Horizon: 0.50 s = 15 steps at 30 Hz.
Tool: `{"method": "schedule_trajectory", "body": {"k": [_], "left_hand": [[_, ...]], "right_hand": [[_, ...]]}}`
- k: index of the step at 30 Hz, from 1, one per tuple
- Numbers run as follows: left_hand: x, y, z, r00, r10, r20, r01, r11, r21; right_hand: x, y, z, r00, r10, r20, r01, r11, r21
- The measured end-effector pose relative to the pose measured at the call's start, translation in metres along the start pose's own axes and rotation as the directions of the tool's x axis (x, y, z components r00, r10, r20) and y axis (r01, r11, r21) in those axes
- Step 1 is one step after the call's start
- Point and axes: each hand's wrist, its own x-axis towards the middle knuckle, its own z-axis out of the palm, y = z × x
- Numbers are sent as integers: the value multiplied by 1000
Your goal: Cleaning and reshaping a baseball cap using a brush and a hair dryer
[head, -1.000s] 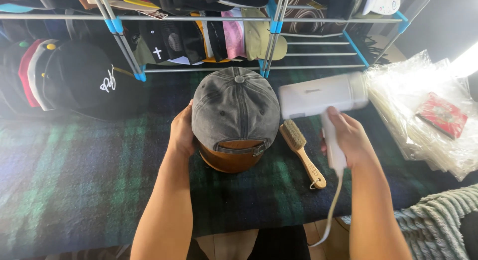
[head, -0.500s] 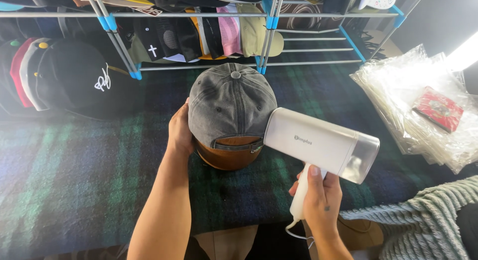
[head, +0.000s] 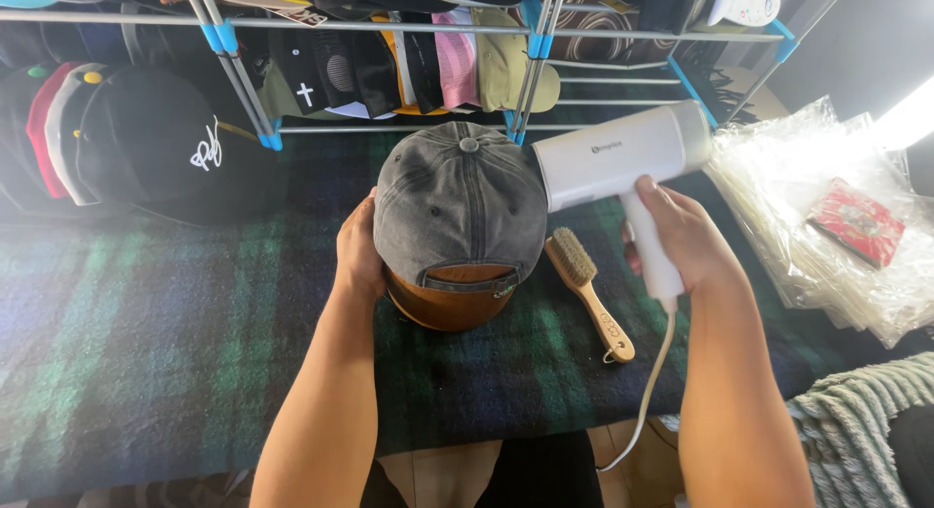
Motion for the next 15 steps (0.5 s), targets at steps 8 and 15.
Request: {"method": "schedule_trajectory", "body": {"k": [8,15], "left_hand": [[-7,7,4,1000,21,-5,-21,998,52],[3,-4,-2,1000,21,-3,-21,998,53]], "right_hand": [[47,38,0,966,217,143,-218,976,-3],[-42,26,12,981,63,-184,-60,998,19]]}}
